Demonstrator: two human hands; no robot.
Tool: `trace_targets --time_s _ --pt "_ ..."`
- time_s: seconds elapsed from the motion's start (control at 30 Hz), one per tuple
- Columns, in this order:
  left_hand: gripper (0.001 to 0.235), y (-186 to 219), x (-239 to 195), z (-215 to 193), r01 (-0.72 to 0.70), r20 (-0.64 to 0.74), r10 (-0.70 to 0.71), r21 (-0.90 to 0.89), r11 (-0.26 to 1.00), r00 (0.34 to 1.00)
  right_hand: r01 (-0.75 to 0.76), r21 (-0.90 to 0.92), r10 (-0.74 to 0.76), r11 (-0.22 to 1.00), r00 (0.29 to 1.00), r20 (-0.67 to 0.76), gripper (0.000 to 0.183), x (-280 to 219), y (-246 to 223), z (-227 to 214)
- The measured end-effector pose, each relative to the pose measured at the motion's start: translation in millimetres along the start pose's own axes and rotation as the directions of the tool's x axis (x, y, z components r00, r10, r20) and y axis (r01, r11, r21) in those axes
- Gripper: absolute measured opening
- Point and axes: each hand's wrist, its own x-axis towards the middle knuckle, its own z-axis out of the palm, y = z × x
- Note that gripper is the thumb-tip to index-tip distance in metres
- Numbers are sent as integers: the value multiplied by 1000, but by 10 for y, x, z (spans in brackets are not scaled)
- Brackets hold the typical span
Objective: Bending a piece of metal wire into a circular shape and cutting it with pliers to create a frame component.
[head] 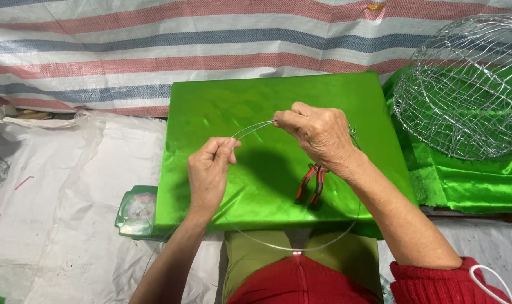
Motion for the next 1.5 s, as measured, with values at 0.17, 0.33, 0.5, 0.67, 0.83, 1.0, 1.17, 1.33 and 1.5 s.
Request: trace_targets --time_s 0.17,0.33,0.5,0.67,0.83,1.0,1.17,1.33,1.5 --pt "21 114 160 33 106 228 -78 -116 988 971 198 -105 -202 975 979 -22 21 29 -119 28" --pt "23 141 250 102 397 427 -244 -321 860 871 222 -66 -226 973 973 -50 25 -31 -94 44" --pt "22 63 202 4 326 407 -198 -274 905 892 143 -121 -152 982 986 -69 26 -142 -43 80" --pt "23 55 122 -150 63 290 -45 -52 997 956 19 -104 -33 994 991 -129 22 -196 154 58" --pt "25 220 187 -107 48 353 -23 -61 997 935 104 -169 -123 980 987 -105 21 -109 73 -38" --pt "24 299 214 3 98 433 -53 -83 992 900 178 -152 -177 972 984 17 24 -119 36 -24" --pt "24 248 196 111 -62 395 32 62 996 918 43 -61 -41 997 999 35 24 -203 98 0" --pt "19 -126 141 108 -345 239 271 366 864 932 -178 171 183 969 983 -10 17 -270 171 0" --pt "17 -165 178 199 -375 202 318 419 827 926 -120 39 121 992 992 -38 15 -233 145 -74"
